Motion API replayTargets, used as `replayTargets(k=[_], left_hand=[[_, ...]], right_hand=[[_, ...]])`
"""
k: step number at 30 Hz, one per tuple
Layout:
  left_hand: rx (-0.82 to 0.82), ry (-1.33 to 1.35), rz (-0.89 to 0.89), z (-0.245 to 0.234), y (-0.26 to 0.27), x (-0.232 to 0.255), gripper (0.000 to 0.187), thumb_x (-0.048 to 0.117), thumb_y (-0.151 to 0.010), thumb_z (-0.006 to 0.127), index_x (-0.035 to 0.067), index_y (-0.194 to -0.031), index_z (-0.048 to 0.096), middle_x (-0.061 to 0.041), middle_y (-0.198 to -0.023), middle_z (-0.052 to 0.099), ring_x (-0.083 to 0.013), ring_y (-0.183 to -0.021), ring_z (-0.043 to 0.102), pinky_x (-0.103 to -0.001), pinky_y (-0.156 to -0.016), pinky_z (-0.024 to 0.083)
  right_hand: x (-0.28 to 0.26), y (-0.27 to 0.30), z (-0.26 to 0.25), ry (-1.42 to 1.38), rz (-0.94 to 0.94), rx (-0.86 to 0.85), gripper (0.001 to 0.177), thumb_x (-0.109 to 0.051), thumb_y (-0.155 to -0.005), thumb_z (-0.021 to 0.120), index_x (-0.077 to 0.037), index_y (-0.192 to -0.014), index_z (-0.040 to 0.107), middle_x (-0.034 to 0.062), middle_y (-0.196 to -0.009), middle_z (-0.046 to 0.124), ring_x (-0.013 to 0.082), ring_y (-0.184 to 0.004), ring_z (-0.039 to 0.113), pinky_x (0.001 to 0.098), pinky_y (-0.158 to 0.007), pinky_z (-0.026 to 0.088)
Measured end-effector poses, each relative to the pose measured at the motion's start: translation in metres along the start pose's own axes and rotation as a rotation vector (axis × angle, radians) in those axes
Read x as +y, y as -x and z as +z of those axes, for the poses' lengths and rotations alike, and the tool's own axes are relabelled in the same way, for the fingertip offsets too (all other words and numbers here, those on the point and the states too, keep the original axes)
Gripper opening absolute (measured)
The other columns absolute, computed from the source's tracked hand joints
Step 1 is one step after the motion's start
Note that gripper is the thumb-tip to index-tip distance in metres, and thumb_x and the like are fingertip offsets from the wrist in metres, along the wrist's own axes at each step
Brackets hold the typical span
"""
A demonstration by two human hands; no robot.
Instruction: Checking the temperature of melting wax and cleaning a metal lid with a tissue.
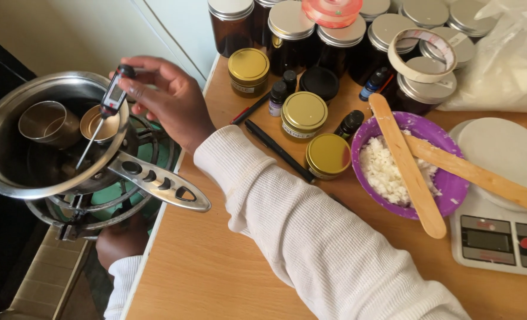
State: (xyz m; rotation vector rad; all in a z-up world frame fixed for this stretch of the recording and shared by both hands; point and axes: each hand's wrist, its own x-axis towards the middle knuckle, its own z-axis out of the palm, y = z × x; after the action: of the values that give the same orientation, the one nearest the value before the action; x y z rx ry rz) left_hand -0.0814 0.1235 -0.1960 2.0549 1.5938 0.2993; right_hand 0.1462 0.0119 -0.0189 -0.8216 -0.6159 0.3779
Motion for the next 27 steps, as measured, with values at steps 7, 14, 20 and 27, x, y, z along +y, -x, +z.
replayTargets(k=[7,14,20,27], left_hand=[[0.071,0.094,-0.020,0.002,0.002,0.001,0.057,0.065,-0.090,0.084,0.008,-0.096,0.083,-0.022,-0.088,0.078,-0.0453,-0.085,0.076,-0.055,-0.075,0.057],[0.225,0.055,0.216,0.034,-0.021,-0.037,0.058,0.064,-0.098,0.080,0.006,-0.098,0.079,-0.026,-0.092,0.076,-0.0514,-0.089,0.074,-0.061,-0.072,0.057],[0.429,0.050,0.787,0.048,-0.009,-0.086,0.050,0.041,-0.112,0.073,-0.002,-0.135,0.082,-0.022,-0.133,0.079,-0.0364,-0.126,0.070,-0.055,-0.079,0.060],[0.285,0.298,0.913,-0.041,0.030,-0.120,0.026,-0.006,-0.123,0.072,-0.015,-0.146,0.080,-0.017,-0.093,0.071,-0.0185,-0.067,0.057,-0.033,-0.058,0.047]], right_hand=[[-0.037,-0.006,0.007,-0.001,-0.152,0.081,0.041,-0.022,-0.095,0.088,-0.010,-0.131,0.074,0.0089,-0.109,0.082,0.0181,-0.084,0.079,0.0269,-0.069,0.063],[-0.109,0.025,0.022,0.050,-0.136,0.315,0.034,-0.015,-0.087,0.085,-0.007,-0.114,0.067,0.0163,-0.104,0.080,0.0260,-0.083,0.082,0.0307,-0.070,0.065],[-0.186,0.094,0.010,0.298,-0.204,0.392,0.033,-0.014,-0.098,0.075,-0.005,-0.128,0.065,0.0129,-0.107,0.072,0.0224,-0.087,0.082,0.0291,-0.075,0.069],[-0.225,0.190,-0.002,1.112,-0.490,0.039,0.023,-0.007,-0.100,0.082,-0.005,-0.116,0.067,0.0105,-0.110,0.064,0.0131,-0.079,0.065,0.0249,-0.074,0.060]])
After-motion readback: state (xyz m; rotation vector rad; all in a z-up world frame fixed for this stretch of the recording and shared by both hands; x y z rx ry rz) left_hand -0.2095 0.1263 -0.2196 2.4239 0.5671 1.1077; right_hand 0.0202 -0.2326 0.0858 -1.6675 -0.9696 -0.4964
